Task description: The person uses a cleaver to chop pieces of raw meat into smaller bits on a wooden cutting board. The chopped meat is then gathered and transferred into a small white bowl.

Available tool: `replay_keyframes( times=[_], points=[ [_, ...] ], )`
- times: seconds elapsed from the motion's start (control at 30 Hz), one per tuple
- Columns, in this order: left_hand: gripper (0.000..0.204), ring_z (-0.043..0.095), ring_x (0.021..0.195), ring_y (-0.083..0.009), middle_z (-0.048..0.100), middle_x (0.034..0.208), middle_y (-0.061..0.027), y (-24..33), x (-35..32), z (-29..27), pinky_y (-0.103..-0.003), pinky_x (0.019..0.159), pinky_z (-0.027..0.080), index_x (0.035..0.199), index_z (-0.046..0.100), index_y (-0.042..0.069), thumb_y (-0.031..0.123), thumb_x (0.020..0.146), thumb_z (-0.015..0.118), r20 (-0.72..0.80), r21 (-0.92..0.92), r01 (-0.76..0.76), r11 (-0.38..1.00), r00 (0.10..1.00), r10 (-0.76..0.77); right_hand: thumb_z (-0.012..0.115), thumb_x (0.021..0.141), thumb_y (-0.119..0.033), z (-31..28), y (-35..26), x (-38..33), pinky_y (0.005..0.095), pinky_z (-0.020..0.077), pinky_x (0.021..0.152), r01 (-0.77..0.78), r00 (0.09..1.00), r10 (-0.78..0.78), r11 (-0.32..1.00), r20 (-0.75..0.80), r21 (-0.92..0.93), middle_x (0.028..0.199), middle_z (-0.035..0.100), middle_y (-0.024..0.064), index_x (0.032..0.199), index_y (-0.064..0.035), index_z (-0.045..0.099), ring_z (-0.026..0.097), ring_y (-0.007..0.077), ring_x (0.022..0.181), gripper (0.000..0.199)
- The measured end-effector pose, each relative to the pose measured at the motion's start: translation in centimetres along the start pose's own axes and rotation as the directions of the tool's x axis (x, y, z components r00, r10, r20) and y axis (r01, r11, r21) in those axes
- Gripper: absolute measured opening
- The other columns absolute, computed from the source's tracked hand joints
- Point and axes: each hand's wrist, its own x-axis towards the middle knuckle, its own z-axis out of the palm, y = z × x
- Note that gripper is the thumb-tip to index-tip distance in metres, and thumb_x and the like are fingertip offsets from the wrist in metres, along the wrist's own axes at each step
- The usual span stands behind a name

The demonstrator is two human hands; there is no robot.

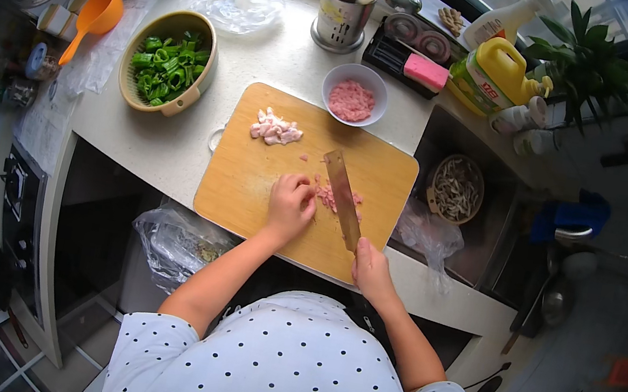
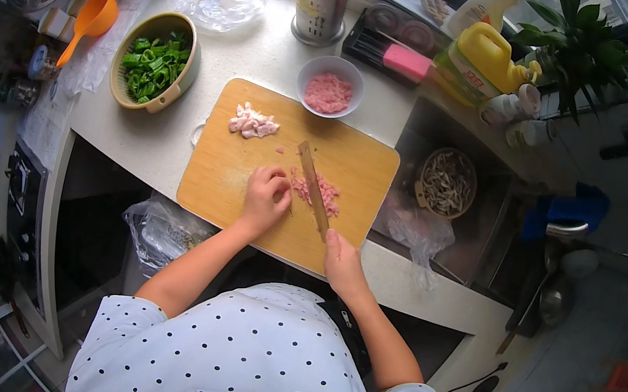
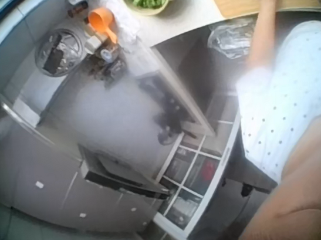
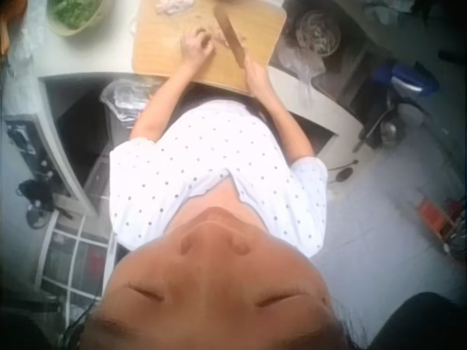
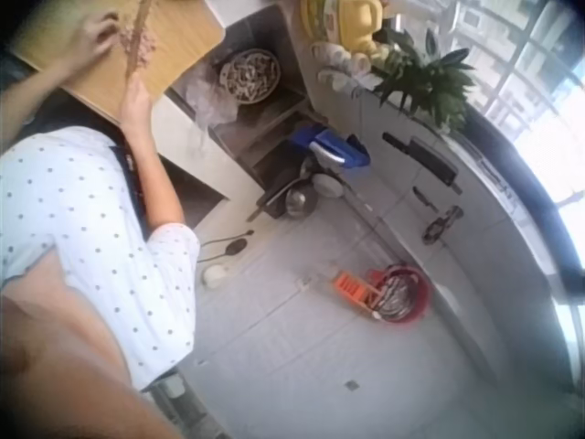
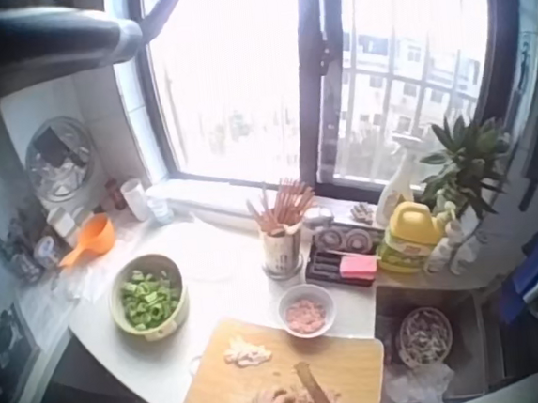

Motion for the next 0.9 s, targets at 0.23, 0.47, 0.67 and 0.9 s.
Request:
replay_keyframes(
  times=[0.23,0.47,0.67,0.9],
  points=[
    [0.017,0.054,0.094,-0.0304,0.059,0.095,-0.0102,0.5,-0.4,-0.7,-0.041,0.082,0.044,0.087,0.063,0.003,0.004,0.073,0.071,-0.008,-0.017,0.066,0.998,0.998,-0.066,0.039,0.102,-0.038,0.1,-0.7,-0.3,0.0395,0.0465,0.063,0.048,0.998,-0.044,0.992,0.035,-0.118,0.069,0.059,0.0167,0.092,0.0023,0.059,0.058,0.0307,0.064,0.047],
    [0.018,0.056,0.092,-0.0309,0.062,0.099,-0.0109,-0.2,-0.9,-1.1,-0.04,0.082,0.045,0.091,0.065,0.002,0.001,0.074,0.07,-0.034,-0.074,0.018,0.997,0.999,-0.02,0.041,0.1,-0.038,-0.1,-1.2,-0.1,0.0468,0.0494,0.077,0.128,0.988,-0.1,0.957,0.118,-0.259,0.09,0.065,0.0275,0.116,-0.0016,0.063,0.063,0.0439,0.089,0.045],
    [0.016,0.058,0.094,-0.0299,0.065,0.099,-0.0094,-1.2,-0.7,-0.8,-0.04,0.083,0.045,0.09,0.066,0.003,0.002,0.074,0.07,-0.029,-0.031,-0.071,0.997,0.997,0.07,0.04,0.1,-0.039,-0.4,-1.5,0.3,0.0477,0.05,0.077,0.115,0.982,-0.057,0.937,0.18,-0.33,0.088,0.065,0.0275,0.116,-0.0031,0.062,0.062,0.0462,0.088,0.044],
    [0.015,0.058,0.093,-0.0308,0.065,0.098,-0.0101,-1.8,-1.3,-0.4,-0.041,0.084,0.046,0.089,0.065,0.003,0.002,0.075,0.069,-0.017,0.013,-0.124,0.992,0.992,0.124,0.04,0.1,-0.039,3.4,-3.4,4.0,0.0499,0.0492,0.078,0.19,0.979,-0.159,0.934,0.124,-0.304,0.088,0.064,0.028,0.107,-0.0024,0.064,0.061,0.0474,0.088,0.044]
  ],
)
